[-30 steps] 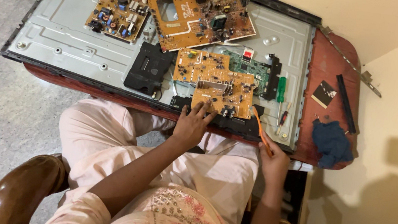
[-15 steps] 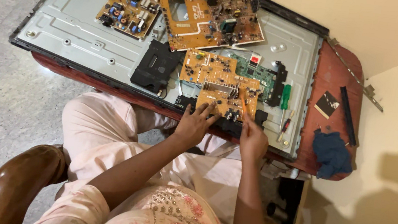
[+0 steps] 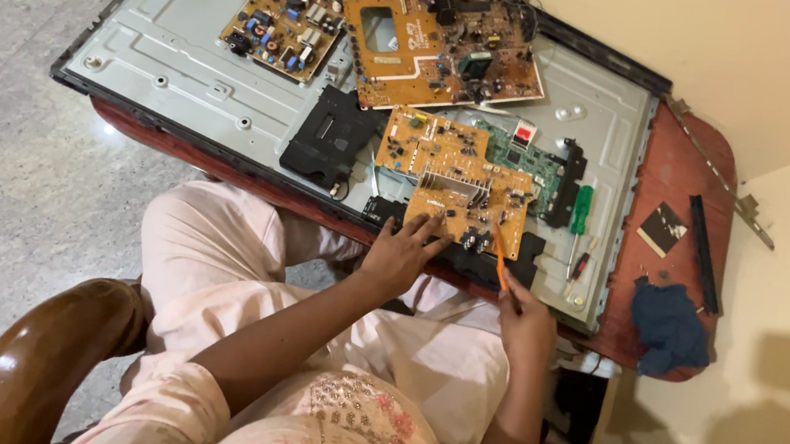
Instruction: The person uses an orange brush to clean dust from several circuit boards laid out on a disassembled appliance casing. They handle multiple boards, flipping them over and brushing different areas.
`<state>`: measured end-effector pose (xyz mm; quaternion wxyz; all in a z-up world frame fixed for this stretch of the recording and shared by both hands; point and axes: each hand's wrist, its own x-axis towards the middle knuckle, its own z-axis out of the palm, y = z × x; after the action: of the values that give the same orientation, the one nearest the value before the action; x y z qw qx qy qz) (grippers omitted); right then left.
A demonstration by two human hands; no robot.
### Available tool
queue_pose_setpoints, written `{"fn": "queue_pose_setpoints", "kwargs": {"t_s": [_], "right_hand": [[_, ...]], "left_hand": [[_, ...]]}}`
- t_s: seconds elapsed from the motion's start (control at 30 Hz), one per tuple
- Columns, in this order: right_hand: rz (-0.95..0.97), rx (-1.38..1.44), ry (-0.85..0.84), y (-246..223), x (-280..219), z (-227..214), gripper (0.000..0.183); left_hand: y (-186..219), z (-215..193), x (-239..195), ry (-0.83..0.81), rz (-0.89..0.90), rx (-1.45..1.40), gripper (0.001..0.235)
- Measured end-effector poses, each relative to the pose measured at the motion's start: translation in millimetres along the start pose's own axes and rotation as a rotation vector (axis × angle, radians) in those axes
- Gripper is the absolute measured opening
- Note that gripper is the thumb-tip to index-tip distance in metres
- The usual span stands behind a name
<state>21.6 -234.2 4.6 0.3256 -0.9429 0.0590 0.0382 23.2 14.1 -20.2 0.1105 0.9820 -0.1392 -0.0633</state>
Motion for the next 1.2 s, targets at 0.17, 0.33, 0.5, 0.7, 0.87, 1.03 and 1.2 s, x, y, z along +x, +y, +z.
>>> {"fn": "queue_pose_setpoints", "kwargs": {"t_s": [0.17, 0.33, 0.5, 0.7, 0.87, 1.03, 1.2], "right_hand": [[-0.001, 0.056, -0.003, -7.0, -11.9, -4.1, 0.038], [0.025, -0.075, -0.012, -36.2, 13.3, 5.5, 0.040], [0.000, -0.030, -0.080, -23.1, 28.5, 1.6, 0.039], [-0.088, 0.343, -0.129, 50.1, 11.5, -1.9, 0.043], [0.003, 0.452, -0.083, 68.8, 4.0, -6.3, 0.042], [0.008, 0.262, 0.131, 26.6, 19.4, 10.3, 0.041], [-0.076, 0.208, 0.217, -1.0, 25.0, 25.7, 0.036]], "left_hand": [[-1.0, 0.3, -0.3, 0.029, 0.009, 0.018, 0.066], [0.3, -1.7, 1.5, 0.021, -0.002, 0.026, 0.068], [0.9, -6.4, 0.5, -0.023, -0.017, -0.021, 0.067], [0.0, -1.8, -1.4, 0.036, 0.013, 0.026, 0.070], [-2.8, 1.2, -3.9, 0.093, 0.041, -0.043, 0.072], [-4.3, -0.7, -4.2, 0.108, 0.051, -0.055, 0.071], [-4.7, -1.1, -3.3, 0.089, 0.042, -0.098, 0.071]]}}
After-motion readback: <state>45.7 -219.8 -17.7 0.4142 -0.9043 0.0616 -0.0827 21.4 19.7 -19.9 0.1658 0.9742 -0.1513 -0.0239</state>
